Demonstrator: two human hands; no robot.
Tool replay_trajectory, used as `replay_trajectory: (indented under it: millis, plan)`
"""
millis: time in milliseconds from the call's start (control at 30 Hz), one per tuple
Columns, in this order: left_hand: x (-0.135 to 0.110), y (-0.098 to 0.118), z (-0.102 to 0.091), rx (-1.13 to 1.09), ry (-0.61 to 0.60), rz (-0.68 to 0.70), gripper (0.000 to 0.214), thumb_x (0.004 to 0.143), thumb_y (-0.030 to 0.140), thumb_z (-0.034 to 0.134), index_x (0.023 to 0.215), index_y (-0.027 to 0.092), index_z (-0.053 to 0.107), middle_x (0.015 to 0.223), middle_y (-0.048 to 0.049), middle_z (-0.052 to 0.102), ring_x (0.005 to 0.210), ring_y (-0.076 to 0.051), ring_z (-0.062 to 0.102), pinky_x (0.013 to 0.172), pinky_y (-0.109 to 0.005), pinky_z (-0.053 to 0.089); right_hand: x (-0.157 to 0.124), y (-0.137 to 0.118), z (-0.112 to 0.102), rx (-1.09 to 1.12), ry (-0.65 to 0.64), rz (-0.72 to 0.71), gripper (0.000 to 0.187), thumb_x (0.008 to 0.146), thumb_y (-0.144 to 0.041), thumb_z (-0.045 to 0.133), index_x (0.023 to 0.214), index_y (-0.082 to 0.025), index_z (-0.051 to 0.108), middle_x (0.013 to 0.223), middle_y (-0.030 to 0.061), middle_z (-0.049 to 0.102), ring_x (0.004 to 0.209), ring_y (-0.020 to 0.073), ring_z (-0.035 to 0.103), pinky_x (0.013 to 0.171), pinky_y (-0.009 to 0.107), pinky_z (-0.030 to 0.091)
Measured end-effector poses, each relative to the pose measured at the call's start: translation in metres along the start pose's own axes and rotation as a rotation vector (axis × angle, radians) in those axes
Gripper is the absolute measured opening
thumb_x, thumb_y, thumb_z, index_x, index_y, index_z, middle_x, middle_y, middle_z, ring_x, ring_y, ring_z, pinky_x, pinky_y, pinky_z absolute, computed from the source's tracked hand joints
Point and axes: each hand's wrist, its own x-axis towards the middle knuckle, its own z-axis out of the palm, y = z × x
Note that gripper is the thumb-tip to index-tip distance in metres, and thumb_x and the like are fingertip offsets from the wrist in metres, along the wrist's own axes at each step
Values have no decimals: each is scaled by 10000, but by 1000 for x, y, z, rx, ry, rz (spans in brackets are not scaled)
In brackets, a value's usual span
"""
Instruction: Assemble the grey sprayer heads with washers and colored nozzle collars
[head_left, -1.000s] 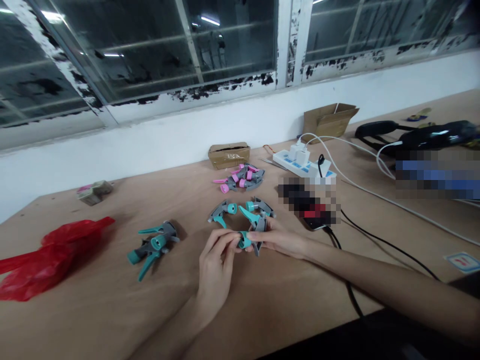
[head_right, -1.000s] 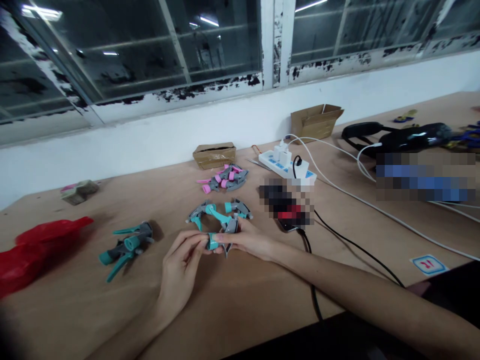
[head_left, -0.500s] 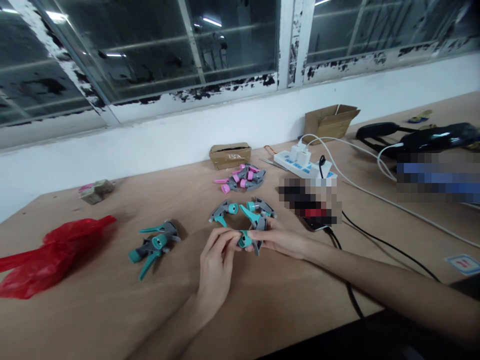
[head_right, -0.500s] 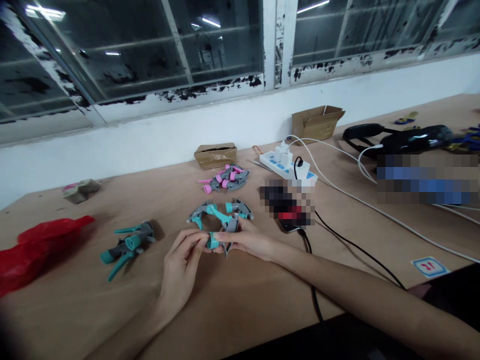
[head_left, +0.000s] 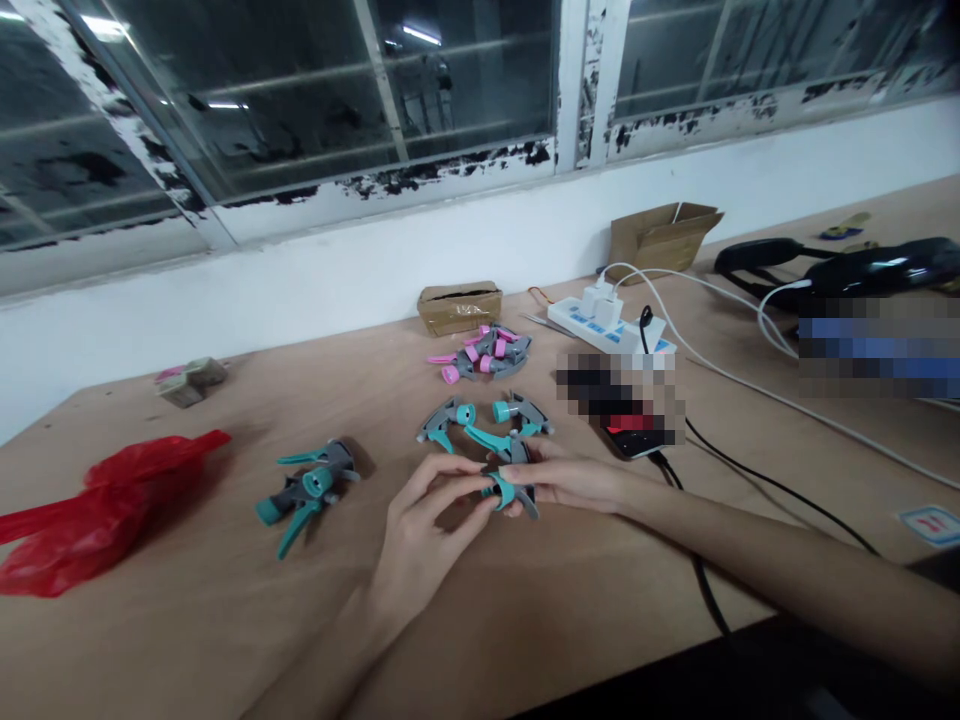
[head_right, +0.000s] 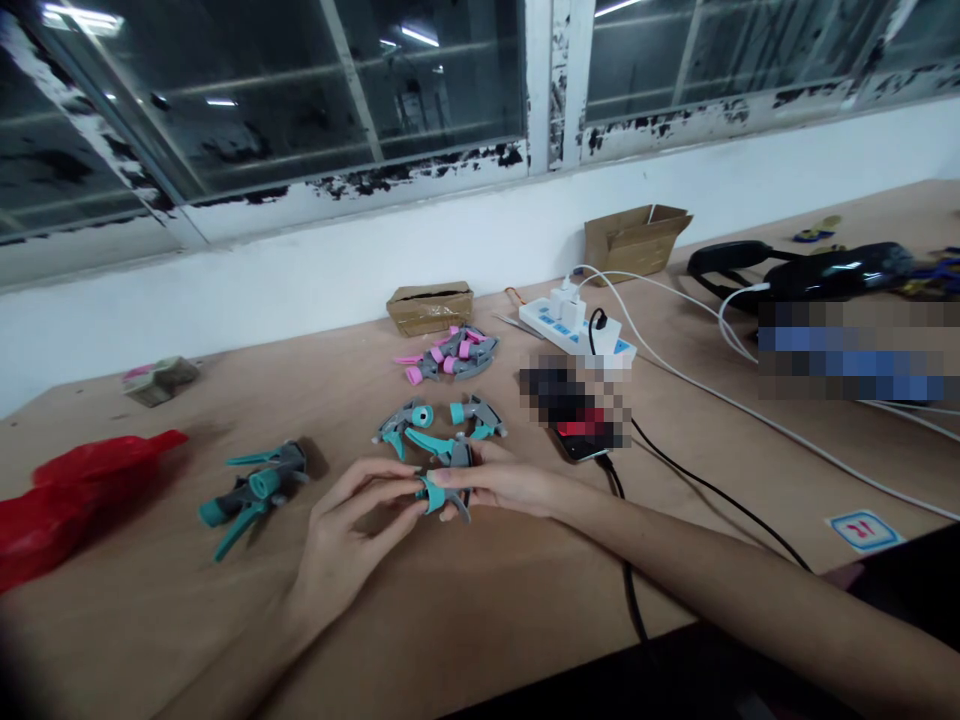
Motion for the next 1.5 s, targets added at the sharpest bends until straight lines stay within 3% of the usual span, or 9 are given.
replay_trajectory:
  millis: [267,533,733,1000,1267,1500]
  plan:
    - [0,-4,4,-84,-154,-166,106,739,90,579,764,190,554,864,-6,549,731,-121,574,586,-217,493,2,4,4,-148,79,-105,424,649,-224,761,1017,-148,566,811,-7,622,681,96,607,636,236,535]
    - [0,-4,8,-100,-104,-157,146,722,50,532,698,184,478,889,-17,535,754,-124,554,594,-217,454,0,4,9,-132,180,-87,322,633,-249,770,858,-152,562,737,-25,608,622,89,594,610,248,529]
    - [6,-6,2,-274,-250,-199,149,706,80,568,700,188,466,803,-3,535,693,-119,536,575,-218,452,0,6,3,-103,48,-12,362,629,-230,776,920,-140,580,794,-3,623,672,93,613,629,237,539]
    - [6,-12,0,-418,-346,-281,177,740,138,585,712,194,420,838,-20,594,732,-133,568,627,-253,489,-1,7,5,-79,-7,-15,323,640,-240,769,888,-138,589,763,-9,628,666,97,621,596,227,542]
    - [5,-7,7,-262,-212,-250,168,702,100,566,677,188,426,821,-4,561,673,-108,545,544,-200,453,1,7,6,-96,91,-60,332,635,-255,771,867,-151,557,698,-26,622,580,78,594,576,221,521]
    - [1,-6,10,-198,-172,-220,242,671,66,549,749,207,369,851,8,581,602,-89,567,530,-204,453,1,10,4,-133,100,-63,364,648,-266,765,924,-149,559,745,-12,628,616,82,600,596,217,513]
